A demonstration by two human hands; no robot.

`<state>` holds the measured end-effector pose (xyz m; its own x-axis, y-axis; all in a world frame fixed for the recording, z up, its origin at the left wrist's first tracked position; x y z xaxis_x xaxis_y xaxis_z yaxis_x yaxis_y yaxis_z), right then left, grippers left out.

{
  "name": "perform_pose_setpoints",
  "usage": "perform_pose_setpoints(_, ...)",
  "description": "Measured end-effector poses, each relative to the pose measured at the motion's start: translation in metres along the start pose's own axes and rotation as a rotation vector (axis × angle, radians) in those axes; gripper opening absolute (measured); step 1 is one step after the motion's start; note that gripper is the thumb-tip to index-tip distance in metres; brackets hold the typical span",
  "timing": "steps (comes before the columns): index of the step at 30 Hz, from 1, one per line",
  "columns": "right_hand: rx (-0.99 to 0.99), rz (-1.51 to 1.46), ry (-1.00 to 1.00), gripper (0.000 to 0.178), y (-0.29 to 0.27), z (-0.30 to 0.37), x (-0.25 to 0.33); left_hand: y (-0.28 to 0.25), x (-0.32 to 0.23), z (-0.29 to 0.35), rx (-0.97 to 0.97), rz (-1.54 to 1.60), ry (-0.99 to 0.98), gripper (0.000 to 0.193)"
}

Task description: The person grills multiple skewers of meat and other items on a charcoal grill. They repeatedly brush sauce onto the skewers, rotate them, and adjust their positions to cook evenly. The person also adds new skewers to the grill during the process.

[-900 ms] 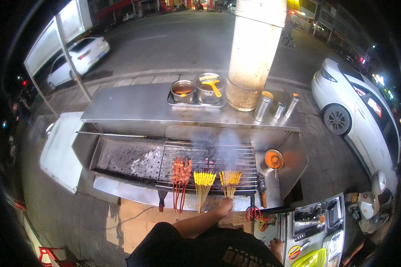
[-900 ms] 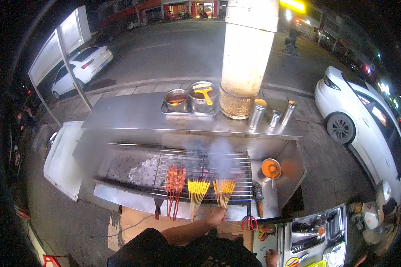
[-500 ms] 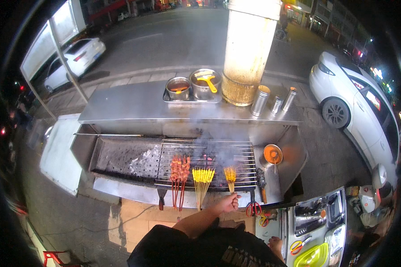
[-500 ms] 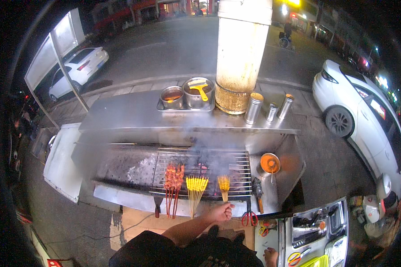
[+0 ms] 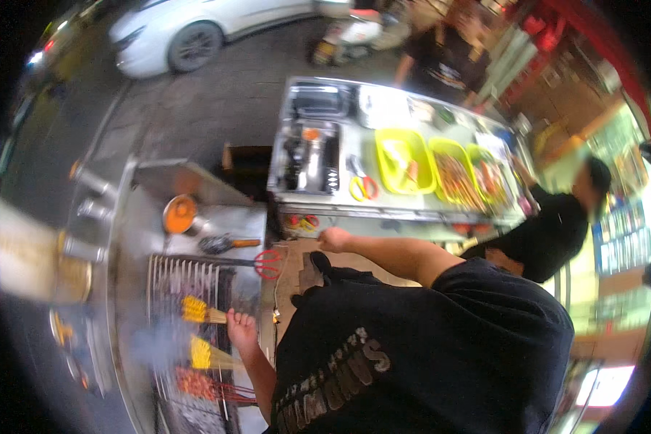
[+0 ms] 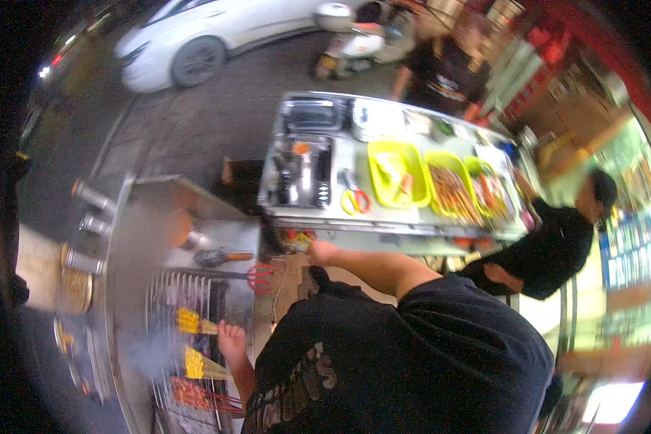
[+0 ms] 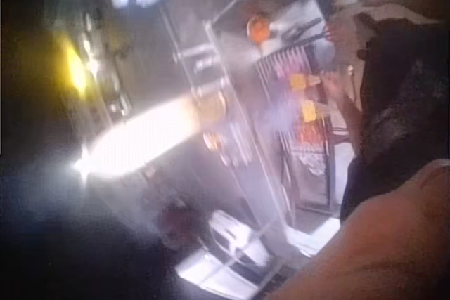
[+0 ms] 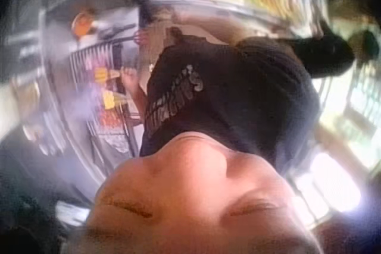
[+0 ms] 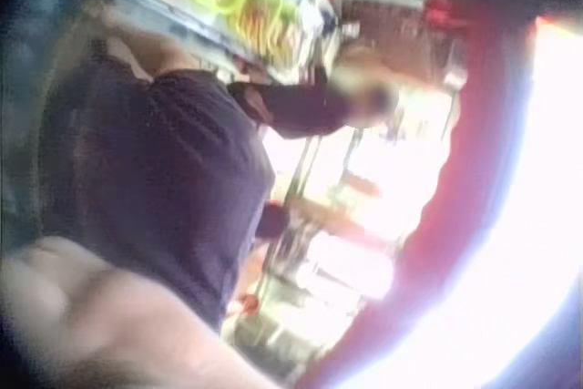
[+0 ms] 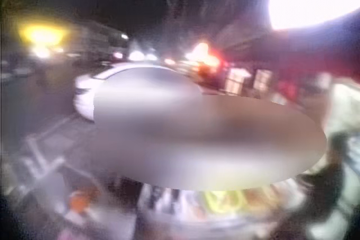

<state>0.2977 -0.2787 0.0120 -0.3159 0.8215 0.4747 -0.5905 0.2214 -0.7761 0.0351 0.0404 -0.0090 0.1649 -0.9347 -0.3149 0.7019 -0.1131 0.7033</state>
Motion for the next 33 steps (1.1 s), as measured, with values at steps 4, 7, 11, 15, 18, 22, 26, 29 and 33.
perform_pose_setpoints(4,0.035,-0.195,-0.11,0.039,-0.023,0.032,0.05,0.033,0.015,0.028,-0.017,-0.099,-0.033,0.016)
perform_pose_setpoints(7,-0.006,-0.44,-0.226,0.042,-0.043,0.052,0.093,0.115,0.061,0.038,0.19,-0.306,-0.182,0.02)
perform_pose_setpoints(11,0.113,-1.017,-0.311,0.047,-0.072,0.076,0.112,0.214,0.152,0.06,0.37,-0.656,-0.384,0.018)
perform_pose_setpoints(15,0.198,-1.417,-0.256,0.031,-0.112,0.109,0.072,0.271,0.246,0.085,0.661,-0.856,-0.644,0.009)
perform_pose_setpoints(18,0.136,-1.339,-0.097,0.025,-0.138,0.139,0.017,0.286,0.306,0.087,0.744,-0.885,-0.797,0.009)
perform_pose_setpoints(22,-0.205,-1.094,0.1,0.021,-0.194,0.167,-0.076,0.282,0.36,0.073,0.845,-1.346,-0.662,0.028)
perform_pose_setpoints(26,-0.562,-0.239,0.569,0.023,-0.264,0.219,-0.22,0.261,0.359,0.038,0.636,-1.456,-0.434,0.034)
perform_pose_setpoints(29,-0.649,0.11,0.721,0.022,-0.29,0.253,-0.296,0.229,0.33,0.017,0.335,-1.336,-0.29,0.029)
perform_pose_setpoints(33,-0.636,0.149,0.833,0.017,-0.287,0.259,-0.363,0.184,0.303,0.021,0.02,-1.086,-0.217,0.022)
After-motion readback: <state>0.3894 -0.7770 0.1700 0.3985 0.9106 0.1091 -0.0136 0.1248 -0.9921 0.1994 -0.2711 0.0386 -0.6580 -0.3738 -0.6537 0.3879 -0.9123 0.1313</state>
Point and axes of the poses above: each hand's wrist, its own z-axis away from the middle knuckle, its own y-axis out of the palm, x = y × z, the point moved 7 cm from there along -z, towards the middle knuckle, and after that the axes turned 3 degrees about -x, right-handed, at the moved point
